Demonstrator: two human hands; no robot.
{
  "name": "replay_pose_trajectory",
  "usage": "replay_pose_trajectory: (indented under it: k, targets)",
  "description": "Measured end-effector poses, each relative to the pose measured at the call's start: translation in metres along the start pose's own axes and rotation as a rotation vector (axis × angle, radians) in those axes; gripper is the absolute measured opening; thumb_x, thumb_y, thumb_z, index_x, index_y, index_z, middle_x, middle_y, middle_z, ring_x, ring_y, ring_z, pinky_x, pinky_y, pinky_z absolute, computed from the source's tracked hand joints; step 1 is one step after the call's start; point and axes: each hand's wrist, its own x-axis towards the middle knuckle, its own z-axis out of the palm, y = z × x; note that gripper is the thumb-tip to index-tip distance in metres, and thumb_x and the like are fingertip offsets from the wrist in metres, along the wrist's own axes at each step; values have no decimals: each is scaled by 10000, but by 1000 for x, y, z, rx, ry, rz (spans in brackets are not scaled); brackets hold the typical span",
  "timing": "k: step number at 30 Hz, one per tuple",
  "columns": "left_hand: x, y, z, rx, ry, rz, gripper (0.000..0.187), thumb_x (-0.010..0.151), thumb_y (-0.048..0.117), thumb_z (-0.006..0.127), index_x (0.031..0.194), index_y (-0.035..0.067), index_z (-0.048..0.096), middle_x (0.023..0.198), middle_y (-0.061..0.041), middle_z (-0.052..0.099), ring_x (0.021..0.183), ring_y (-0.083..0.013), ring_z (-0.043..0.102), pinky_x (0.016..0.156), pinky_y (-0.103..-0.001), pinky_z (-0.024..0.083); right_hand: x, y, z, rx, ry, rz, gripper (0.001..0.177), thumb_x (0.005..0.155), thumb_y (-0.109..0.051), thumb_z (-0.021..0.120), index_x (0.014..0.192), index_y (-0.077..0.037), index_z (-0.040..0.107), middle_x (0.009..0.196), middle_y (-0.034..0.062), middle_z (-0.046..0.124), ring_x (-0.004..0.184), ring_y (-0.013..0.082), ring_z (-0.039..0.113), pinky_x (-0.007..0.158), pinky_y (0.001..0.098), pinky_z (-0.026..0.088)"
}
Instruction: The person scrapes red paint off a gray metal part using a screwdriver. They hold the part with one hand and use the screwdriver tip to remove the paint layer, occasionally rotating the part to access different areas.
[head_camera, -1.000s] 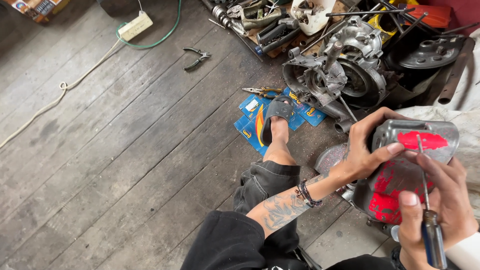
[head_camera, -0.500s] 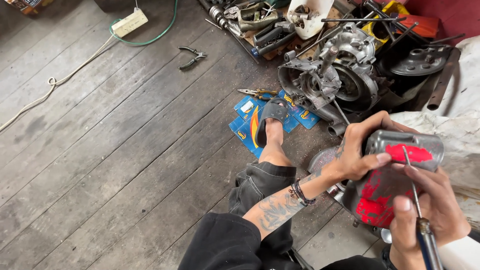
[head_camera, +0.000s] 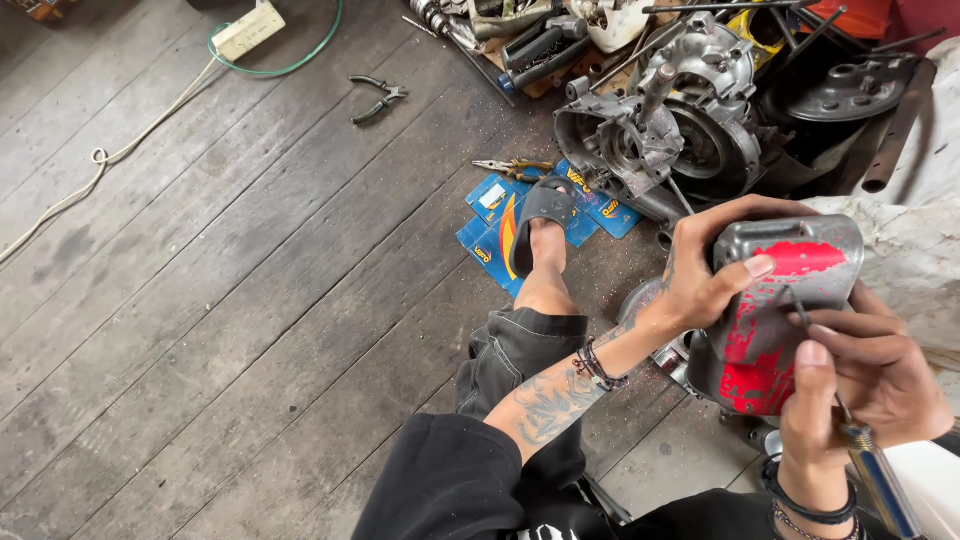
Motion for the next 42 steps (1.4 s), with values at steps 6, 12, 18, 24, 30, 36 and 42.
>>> replay_pose_trajectory:
  k: [6, 12, 18, 24, 30, 36, 42]
  targets:
    - [1, 2, -2, 43, 9, 8, 512, 929, 529, 577, 1235, 131, 679, 1227, 5, 734, 1123, -86, 688, 1055, -263, 551, 6, -16, 7, -79, -47, 1, 205, 1140, -21, 587, 1046, 145, 513, 1185, 416, 628, 1233, 496, 645, 1256, 568, 519]
    - [2, 6, -3, 78, 11, 7, 517, 925, 555, 548, 1199, 135, 678, 1193, 9, 737, 1080, -84, 687, 1017, -259, 542, 1, -8, 6, -83, -54, -39, 175, 1139, -1, 576, 1048, 138, 521, 1153, 363, 647, 1337, 550, 618, 1268, 589, 504]
    - [1, 3, -1, 91, 30, -1, 514, 910, 557, 537, 1177, 140, 674, 1153, 8, 737, 1035, -86, 679, 980, -263, 531, 6, -13, 9, -126, -52, -127, 212, 1112, 30, 592, 983, 188, 535, 1045, 386, 638, 1151, 585, 668, 1220, 681, 542]
    - [0, 3, 0, 181, 40, 26, 534, 882, 584, 509, 1131, 139, 671, 1080, 18, 730, 946, -89, 663, 909, -266, 516, 8, -21, 12, -146, -54, -172, 197, 1098, 57, 575, 971, 197, 517, 1029, 405, 622, 1030, 493, 665, 1233, 706, 527]
    - [-1, 2, -3, 241, 40, 56, 533, 889, 594, 527, 1129, 141, 671, 1084, 11, 732, 960, -112, 688, 918, -281, 535, 1, -5, 15, -121, -2, -214, 220, 1099, 41, 583, 960, 194, 508, 1001, 412, 611, 979, 512, 674, 1133, 707, 564]
    - [-2, 1, -2, 256, 22, 50, 516, 891, 591, 524, 1119, 152, 671, 1059, 27, 729, 926, -92, 670, 893, -270, 524, -4, -5, 15, -115, 39, -204, 252, 1109, 19, 566, 947, 198, 496, 994, 426, 596, 955, 485, 652, 1201, 755, 538]
    - [-4, 0, -1, 227, 10, 39, 500, 904, 579, 542, 1129, 154, 676, 1084, 38, 726, 952, -74, 668, 917, -255, 526, -8, -4, 12, -76, 30, -144, 226, 1113, 39, 562, 969, 194, 482, 1033, 432, 595, 1062, 559, 668, 1245, 722, 512]
